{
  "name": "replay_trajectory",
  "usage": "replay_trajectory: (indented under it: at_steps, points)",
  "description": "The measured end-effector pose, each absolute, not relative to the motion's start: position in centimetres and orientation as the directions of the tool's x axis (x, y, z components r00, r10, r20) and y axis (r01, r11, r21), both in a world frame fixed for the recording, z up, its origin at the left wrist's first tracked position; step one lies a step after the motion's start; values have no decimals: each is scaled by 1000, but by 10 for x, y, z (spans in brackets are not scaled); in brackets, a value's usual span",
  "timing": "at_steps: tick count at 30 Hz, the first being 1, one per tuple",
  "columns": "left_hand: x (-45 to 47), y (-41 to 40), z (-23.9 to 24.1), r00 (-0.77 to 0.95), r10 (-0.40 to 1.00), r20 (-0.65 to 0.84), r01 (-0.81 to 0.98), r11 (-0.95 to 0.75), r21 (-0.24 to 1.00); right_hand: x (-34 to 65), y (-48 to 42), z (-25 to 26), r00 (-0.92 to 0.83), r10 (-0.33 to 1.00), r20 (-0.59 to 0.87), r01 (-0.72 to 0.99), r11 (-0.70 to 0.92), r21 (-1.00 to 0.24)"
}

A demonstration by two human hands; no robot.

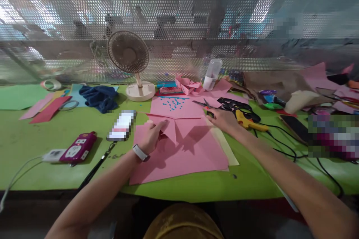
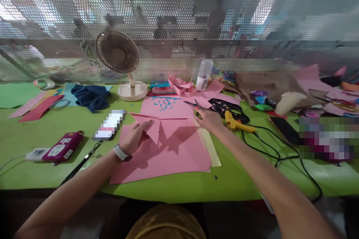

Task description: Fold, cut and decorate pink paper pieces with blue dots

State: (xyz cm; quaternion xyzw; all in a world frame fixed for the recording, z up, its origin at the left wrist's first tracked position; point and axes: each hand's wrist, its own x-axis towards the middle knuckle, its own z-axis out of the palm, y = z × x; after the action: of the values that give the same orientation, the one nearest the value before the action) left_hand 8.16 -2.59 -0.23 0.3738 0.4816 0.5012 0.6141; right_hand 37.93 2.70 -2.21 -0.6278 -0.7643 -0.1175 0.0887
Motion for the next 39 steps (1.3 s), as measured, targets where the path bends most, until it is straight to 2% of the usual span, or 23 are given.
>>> replay_trajectory:
  at_steps: [4, 8, 12, 16, 21, 24, 27, 29, 30, 31, 32, 34, 35, 37, 39]
  points:
    - [82, -25, -5, 43, 972, -233, -257, 236, 937, 369, -10, -22, -382, 766, 518, 915, 392, 96]
    - [85, -29, -3, 54, 970, -236, -219, 242, 945, 352, -43, -21, -580, 565, 587, 766, 623, 157]
    - [89, -33, 3, 124, 957, -264, -222, 286, 932, 339, -51, -19, -635, 466, 616, 710, 666, 229]
    - [88, -36, 5, 173, 943, -284, -276, 323, 905, 333, -54, -18, -732, 379, 566, 616, 724, 311]
    - [90, -46, -2, 167, 923, -346, -341, 384, 858, 329, -62, -19, -723, 380, 577, 594, 768, 240]
    - [93, -55, -7, 176, 898, -404, -344, 440, 829, 329, -63, -20, -746, 328, 580, 539, 808, 237]
    - [87, -61, -6, 267, 822, -503, -214, 560, 801, 332, -60, -27, -760, 341, 553, 504, 846, 172]
    - [77, -64, 0, 405, 693, -597, 14, 648, 762, 334, -59, -33, -761, 389, 519, 514, 849, 118]
    - [72, -65, 5, 457, 638, -620, 151, 631, 761, 335, -59, -36, -764, 413, 496, 517, 852, 88]
    - [67, -67, 11, 492, 631, -601, 261, 551, 792, 336, -58, -39, -767, 436, 470, 517, 854, 52]
    - [64, -67, 16, 496, 694, -523, 319, 414, 852, 337, -58, -41, -770, 457, 444, 515, 857, 10]
    - [61, -67, 23, 443, 863, -244, 362, 77, 929, 338, -56, -44, -758, 512, 404, 520, 848, -99]
    - [62, -67, 24, 402, 913, -68, 401, -108, 910, 338, -55, -45, -738, 549, 392, 528, 832, -170]
    - [67, -63, 20, 408, 888, 214, 535, -422, 732, 337, -54, -43, -683, 627, 376, 532, 779, -332]
    - [74, -57, 10, 535, 792, 295, 636, -607, 476, 335, -53, -40, -624, 699, 350, 521, 706, -481]
